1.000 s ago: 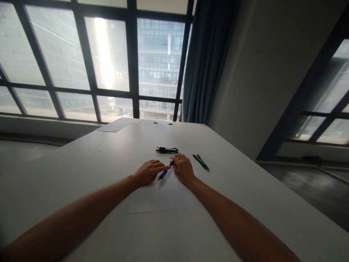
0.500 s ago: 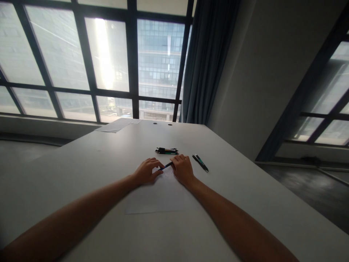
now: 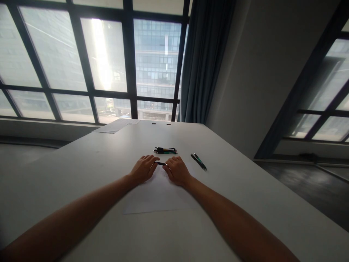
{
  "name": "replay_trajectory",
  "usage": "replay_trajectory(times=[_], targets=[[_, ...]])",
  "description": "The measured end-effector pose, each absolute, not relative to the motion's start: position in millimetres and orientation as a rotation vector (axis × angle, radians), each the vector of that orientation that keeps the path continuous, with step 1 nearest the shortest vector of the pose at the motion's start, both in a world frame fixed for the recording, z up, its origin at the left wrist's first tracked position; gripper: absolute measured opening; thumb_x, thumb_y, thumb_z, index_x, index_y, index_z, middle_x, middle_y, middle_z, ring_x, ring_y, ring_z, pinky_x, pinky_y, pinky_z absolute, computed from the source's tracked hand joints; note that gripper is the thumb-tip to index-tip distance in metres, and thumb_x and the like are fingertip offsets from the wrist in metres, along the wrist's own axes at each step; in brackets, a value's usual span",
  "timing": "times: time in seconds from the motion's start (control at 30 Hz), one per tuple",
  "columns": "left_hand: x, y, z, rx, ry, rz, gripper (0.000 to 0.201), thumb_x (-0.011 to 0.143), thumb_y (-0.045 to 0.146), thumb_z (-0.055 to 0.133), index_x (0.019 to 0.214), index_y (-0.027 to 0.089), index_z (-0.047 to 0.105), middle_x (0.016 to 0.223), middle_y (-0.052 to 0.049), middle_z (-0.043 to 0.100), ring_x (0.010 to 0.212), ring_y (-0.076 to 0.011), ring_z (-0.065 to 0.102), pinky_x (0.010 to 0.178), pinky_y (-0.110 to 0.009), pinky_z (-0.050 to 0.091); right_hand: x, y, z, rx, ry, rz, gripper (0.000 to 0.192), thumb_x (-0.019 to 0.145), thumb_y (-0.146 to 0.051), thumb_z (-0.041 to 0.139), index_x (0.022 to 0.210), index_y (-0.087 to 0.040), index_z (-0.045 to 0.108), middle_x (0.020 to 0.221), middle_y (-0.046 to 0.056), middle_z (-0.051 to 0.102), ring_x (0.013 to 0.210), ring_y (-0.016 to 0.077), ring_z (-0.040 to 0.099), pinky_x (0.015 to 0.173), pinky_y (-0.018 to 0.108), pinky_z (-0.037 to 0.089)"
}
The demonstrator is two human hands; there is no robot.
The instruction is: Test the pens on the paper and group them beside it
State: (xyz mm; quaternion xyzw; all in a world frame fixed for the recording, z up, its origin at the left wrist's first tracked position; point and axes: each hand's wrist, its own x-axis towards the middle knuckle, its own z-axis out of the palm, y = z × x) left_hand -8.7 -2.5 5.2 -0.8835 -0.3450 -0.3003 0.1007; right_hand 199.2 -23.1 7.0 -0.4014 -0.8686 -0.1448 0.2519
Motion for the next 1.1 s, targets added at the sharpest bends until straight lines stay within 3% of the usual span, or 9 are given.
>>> replay_trajectory(times=[0.1,0.23,0.4,0.53,0.7,0.9,0.97,1.03,1.1], targets=[[-7.9,-3.9,7.1,-2.580,-0.952,-0.793,0.032,0.098,0.041,0.039,0.114,0.020,0.058,0.100,-0.008,0.064,0.088,-0.0208,0.059,0.077,-0.034,0.043,200.4,-21.1,4.2,-1.077,-2.335,-0.338,0.047,0.102,-0.039,0.024,0.079,-0.015,0.059,0.075,0.008,0.061,0.073,0.0186,0.049,0.075,0.034,0.032],[-7.0,-4.3,7.5,-2.549,-1.010,-0.668,0.034,0.100,0.041,0.034,0.096,0.021,0.062,0.090,-0.005,0.065,0.080,-0.0179,0.061,0.068,-0.029,0.042,200.0,-18.7,1.2,-1.020,-2.325,-0.281,0.055,0.103,-0.039,0.017,0.067,-0.017,0.053,0.066,0.006,0.058,0.066,0.0173,0.047,0.073,0.034,0.031],[-7.3,-6.2,7.0,-2.583,-1.056,-0.574,0.033,0.100,0.041,0.034,0.097,0.022,0.061,0.088,-0.004,0.067,0.073,-0.0177,0.063,0.058,-0.027,0.040,199.4,-15.8,-1.8,-0.953,-2.308,-0.179,0.057,0.102,-0.042,0.018,0.063,-0.018,0.051,0.060,0.004,0.055,0.060,0.0162,0.046,0.070,0.033,0.033],[-8.0,-6.4,6.5,-2.596,-1.078,-0.539,0.034,0.099,0.042,0.034,0.097,0.022,0.061,0.087,-0.004,0.068,0.072,-0.0185,0.065,0.058,-0.027,0.041,200.9,-15.1,-2.2,-0.922,-2.301,-0.183,0.052,0.101,-0.044,0.026,0.071,-0.017,0.057,0.068,0.007,0.060,0.065,0.0177,0.050,0.070,0.033,0.035],[-8.0,-5.7,5.4,-2.590,-1.151,-0.545,0.035,0.099,0.042,0.032,0.101,0.023,0.061,0.091,-0.004,0.070,0.075,-0.0196,0.066,0.061,-0.027,0.043,202.3,-15.2,-2.8,-0.938,-2.239,-0.151,0.034,0.095,-0.047,0.047,0.104,-0.017,0.062,0.088,0.008,0.066,0.076,0.0189,0.057,0.076,0.034,0.038],[-8.1,-4.8,4.0,-2.596,-1.176,-0.544,0.036,0.099,0.042,0.032,0.101,0.023,0.062,0.092,-0.004,0.071,0.075,-0.0195,0.066,0.062,-0.027,0.043,200.8,-14.8,-4.8,-1.000,-2.212,-0.150,0.039,0.101,-0.037,0.033,0.079,-0.018,0.059,0.072,0.005,0.063,0.070,0.0179,0.056,0.073,0.033,0.038],[-8.5,-3.7,3.0,-2.590,-1.182,-0.562,0.035,0.099,0.042,0.033,0.101,0.022,0.062,0.093,-0.004,0.071,0.075,-0.0194,0.066,0.062,-0.027,0.043,200.3,-15.2,-5.0,-0.993,-2.181,-0.159,0.025,0.096,-0.039,0.046,0.091,-0.018,0.060,0.081,0.006,0.064,0.072,0.0181,0.056,0.074,0.034,0.039],[-9.1,-2.5,2.3,-2.582,-1.200,-0.589,0.035,0.099,0.042,0.033,0.101,0.023,0.062,0.094,-0.004,0.071,0.075,-0.0193,0.066,0.063,-0.027,0.043,200.4,-15.0,-5.4,-1.004,-2.146,-0.146,0.028,0.090,-0.044,0.057,0.103,-0.018,0.058,0.087,0.006,0.065,0.072,0.0180,0.057,0.075,0.034,0.041],[-9.5,-1.6,1.8,-2.579,-1.221,-0.602,0.035,0.099,0.042,0.033,0.102,0.023,0.062,0.094,-0.004,0.071,0.075,-0.0194,0.066,0.063,-0.028,0.043,201.1,-13.9,-6.3,-1.029,-2.141,-0.131,0.026,0.093,-0.044,0.053,0.098,-0.019,0.059,0.084,0.005,0.065,0.070,0.0176,0.057,0.075,0.035,0.040]])
